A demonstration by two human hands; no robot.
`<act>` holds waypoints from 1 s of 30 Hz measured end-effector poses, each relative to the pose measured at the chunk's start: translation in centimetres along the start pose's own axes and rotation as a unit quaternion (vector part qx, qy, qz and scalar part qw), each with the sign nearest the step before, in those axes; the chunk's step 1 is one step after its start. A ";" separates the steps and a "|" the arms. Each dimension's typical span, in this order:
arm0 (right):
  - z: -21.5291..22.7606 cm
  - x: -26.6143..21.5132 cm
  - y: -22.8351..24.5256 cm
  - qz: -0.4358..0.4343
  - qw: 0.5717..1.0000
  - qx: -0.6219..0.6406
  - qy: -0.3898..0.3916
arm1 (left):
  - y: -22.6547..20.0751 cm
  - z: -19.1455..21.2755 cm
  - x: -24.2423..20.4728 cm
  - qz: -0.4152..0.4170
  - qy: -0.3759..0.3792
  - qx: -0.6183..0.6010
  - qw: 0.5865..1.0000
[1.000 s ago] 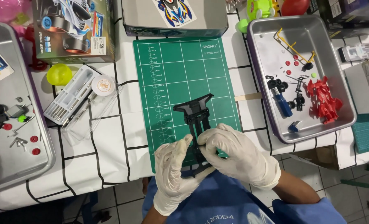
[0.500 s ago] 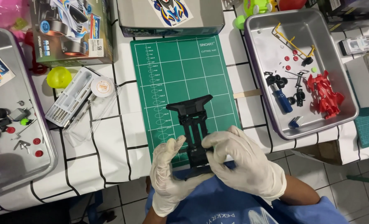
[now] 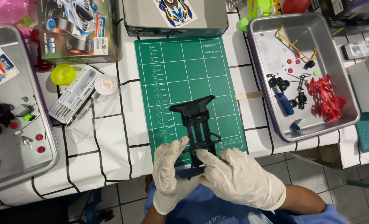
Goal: The person opens a model car kit box and removes the contents, including plastic parts and stickers. They then assemble the black chassis of the model car by hand, attaching various components on a green cutting mat.
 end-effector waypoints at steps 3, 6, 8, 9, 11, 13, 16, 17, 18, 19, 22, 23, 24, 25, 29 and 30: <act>-1.3 -0.9 0.9 -0.038 0.997 -0.012 0.071 | 0.0 -0.3 -0.1 -0.048 0.007 0.044 0.998; -0.7 0.2 0.2 -0.059 0.994 0.055 0.067 | 0.1 -0.2 -0.1 -0.030 0.008 0.039 0.999; 0.0 0.2 -0.3 -0.063 0.993 0.091 0.039 | -0.2 -0.1 0.5 -0.006 0.004 0.021 1.000; 0.4 0.2 -0.4 -0.067 0.989 0.130 0.010 | -0.3 0.1 0.8 0.020 0.001 0.005 1.000; 0.0 -1.5 -0.4 -0.069 0.989 0.132 0.002 | -0.4 0.2 0.9 0.016 -0.011 0.008 1.000; -0.2 -2.5 -0.3 -0.073 0.988 0.132 -0.007 | -0.4 0.2 0.8 0.013 -0.021 0.010 1.000; -0.1 -2.6 0.0 -0.048 0.993 0.110 -0.010 | -0.3 0.1 0.6 0.007 -0.018 0.002 1.000; -0.2 -2.6 0.1 -0.050 0.994 0.094 -0.007 | -0.2 0.1 0.5 0.003 -0.017 -0.003 1.000; -0.3 -2.5 0.2 -0.051 0.996 0.079 -0.003 | -0.2 0.0 0.4 0.000 -0.015 -0.007 1.000; -0.2 -2.1 0.2 -0.053 0.996 0.078 -0.003 | -0.1 0.0 0.4 0.000 -0.014 -0.008 1.000; 0.1 -1.1 0.4 -0.058 0.995 0.076 -0.009 | 0.0 -0.3 0.5 -0.023 -0.002 0.021 0.999; 0.0 -1.0 0.4 -0.090 0.993 0.079 0.000 | -0.2 -0.4 0.5 -0.043 0.003 0.023 0.999; -0.1 -0.9 0.3 -0.123 0.989 0.082 0.008 | -0.4 -0.4 0.5 -0.063 0.008 0.025 0.998; -0.1 -0.5 0.3 -0.124 0.989 0.082 0.009 | -0.3 -0.4 0.2 -0.062 0.009 0.025 0.998; 0.3 0.7 0.5 -0.106 0.992 0.072 -0.018 | 0.0 -0.2 -0.1 -0.029 0.015 0.037 0.999; 0.3 0.8 0.6 -0.103 0.992 0.068 -0.018 | 0.1 -0.1 0.0 -0.003 0.017 0.027 0.999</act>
Point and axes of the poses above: each hand's wrist, its own x-axis towards the middle knuckle, its own z-axis out of the back of the hand, y = z × x, the point moved 5 cm from there along x, towards the middle knuckle, and after that the axes turned 15 degrees about -y, right-handed, at the moved point
